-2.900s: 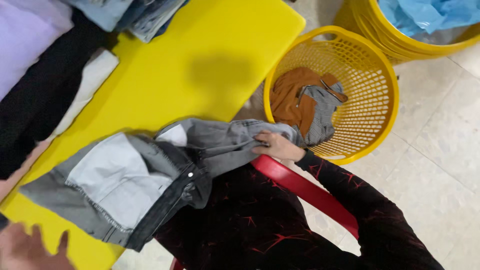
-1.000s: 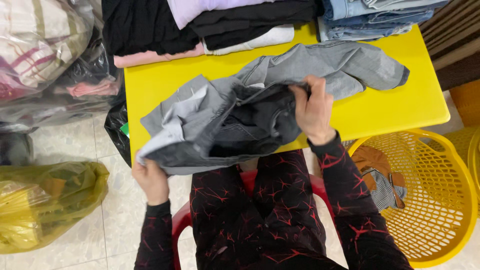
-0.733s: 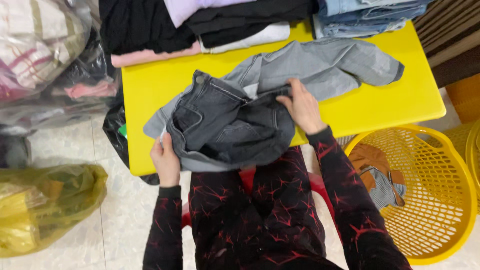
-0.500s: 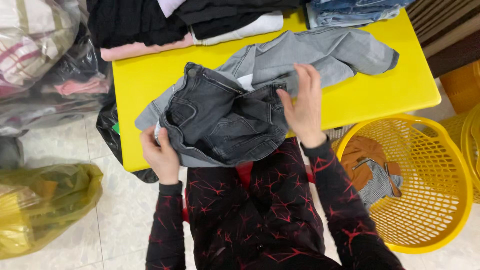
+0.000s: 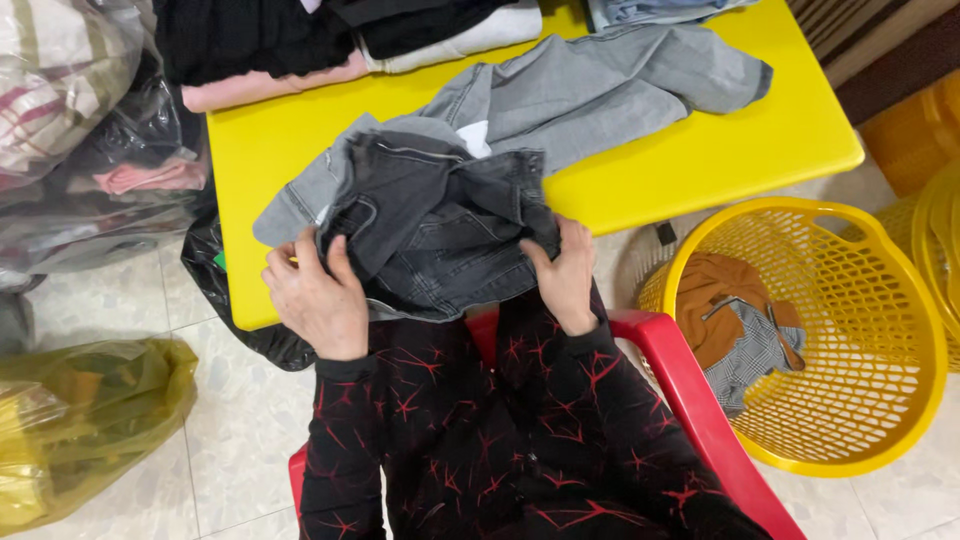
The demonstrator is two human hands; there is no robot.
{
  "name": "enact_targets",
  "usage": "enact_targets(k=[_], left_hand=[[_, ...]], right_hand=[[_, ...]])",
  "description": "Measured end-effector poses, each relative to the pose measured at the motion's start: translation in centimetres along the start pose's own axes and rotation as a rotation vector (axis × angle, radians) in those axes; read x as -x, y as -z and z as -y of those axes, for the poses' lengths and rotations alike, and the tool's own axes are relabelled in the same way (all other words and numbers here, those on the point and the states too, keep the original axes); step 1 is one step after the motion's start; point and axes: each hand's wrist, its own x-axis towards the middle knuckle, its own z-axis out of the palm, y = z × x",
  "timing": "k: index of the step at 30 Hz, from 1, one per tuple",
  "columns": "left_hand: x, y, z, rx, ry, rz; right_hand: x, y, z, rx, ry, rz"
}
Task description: The person folds a pair of light blue jeans on a yellow table, then places the folded jeans into a yellow basket. The person then picks up a pair of dark gray jeans from the basket and begins to fold them on the table.
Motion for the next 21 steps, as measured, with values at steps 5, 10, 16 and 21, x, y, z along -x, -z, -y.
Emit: enact_targets(k=[5,10,16,21], left_hand=[[3.5,-2.5,5.0,0.195,0.137,0.089],[5.8,-2.9,9.5,1.678,0.943,0.431],[4.8,-0.6,10.0,2.079,1.236,0.502],[0.9,-0.3,10.8,2.298,0.917,0.467]], right_hand=[[-1.2,-1.3,-0.3,-0.724,-0.139,-0.044],[-3.1,-1.8,0.4,-1.264,-0.286,-0.036],[-8.3,-0.7,0.1,-1.106,-0.243,0.099],[-14.8,3.9,-2.5,-1.168,-0.231,0.426]])
